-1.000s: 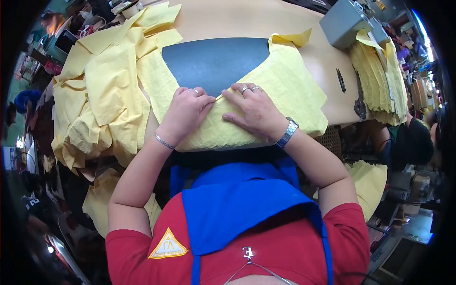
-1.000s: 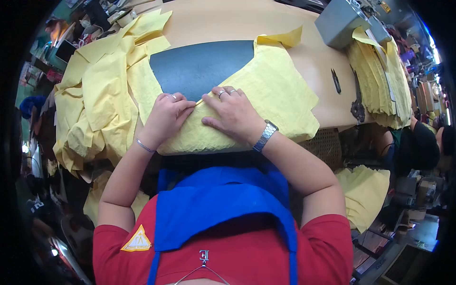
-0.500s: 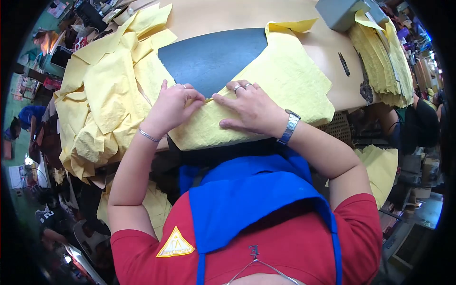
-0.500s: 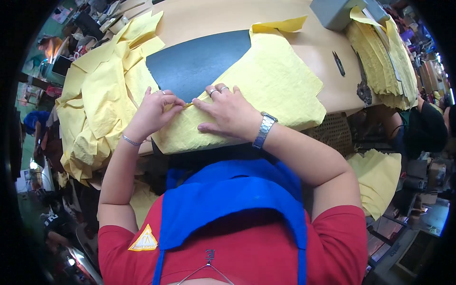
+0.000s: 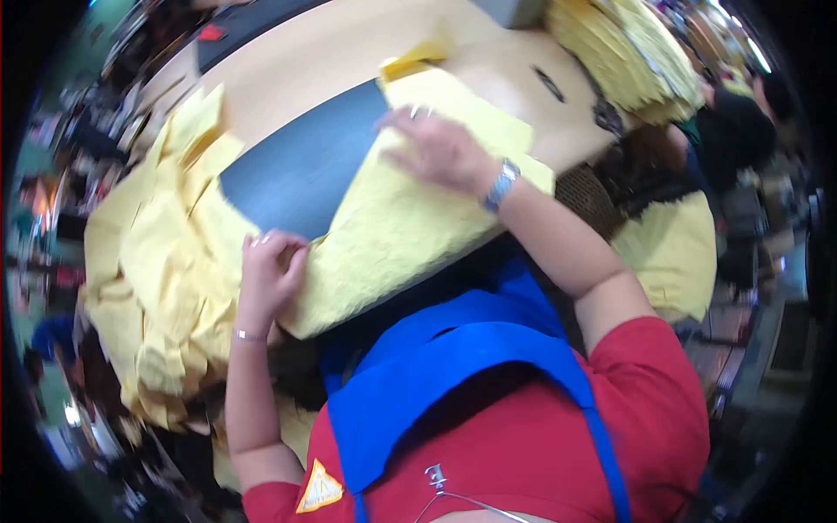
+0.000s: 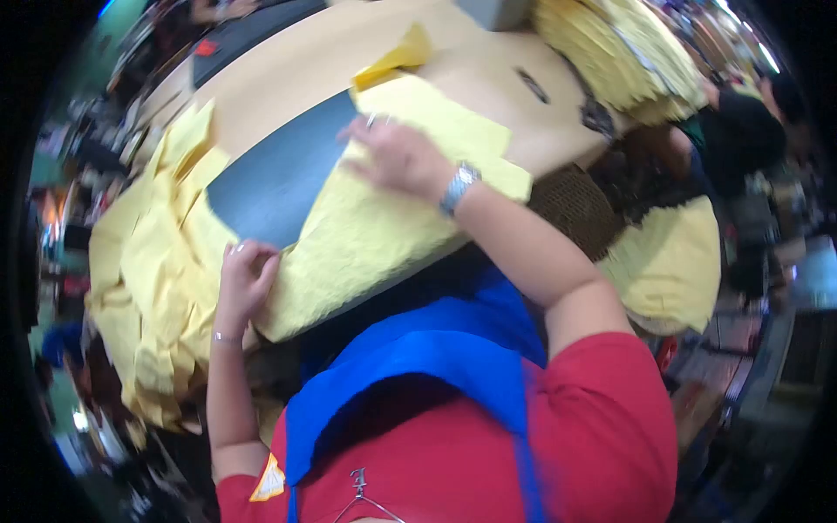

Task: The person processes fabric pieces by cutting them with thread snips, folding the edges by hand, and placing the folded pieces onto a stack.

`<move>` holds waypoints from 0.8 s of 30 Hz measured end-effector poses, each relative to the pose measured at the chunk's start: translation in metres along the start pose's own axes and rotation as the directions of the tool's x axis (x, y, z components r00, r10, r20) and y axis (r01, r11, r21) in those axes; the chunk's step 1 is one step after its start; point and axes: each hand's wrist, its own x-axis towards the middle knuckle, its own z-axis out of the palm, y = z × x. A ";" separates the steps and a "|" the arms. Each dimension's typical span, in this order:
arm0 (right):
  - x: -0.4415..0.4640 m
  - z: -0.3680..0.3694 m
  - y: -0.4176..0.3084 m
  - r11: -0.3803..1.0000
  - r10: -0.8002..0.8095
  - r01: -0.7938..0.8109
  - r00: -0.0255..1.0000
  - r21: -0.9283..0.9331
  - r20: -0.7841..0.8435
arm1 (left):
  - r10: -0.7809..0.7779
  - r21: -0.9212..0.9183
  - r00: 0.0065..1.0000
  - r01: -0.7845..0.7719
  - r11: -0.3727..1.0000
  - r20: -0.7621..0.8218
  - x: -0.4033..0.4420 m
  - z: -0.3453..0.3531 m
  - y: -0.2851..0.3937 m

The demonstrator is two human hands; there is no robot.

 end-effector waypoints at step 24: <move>0.010 -0.002 -0.056 0.975 -0.214 0.190 0.944 0.114 0.252 | -0.010 0.001 0.994 0.011 1.000 -0.113 -0.010 0.010 0.006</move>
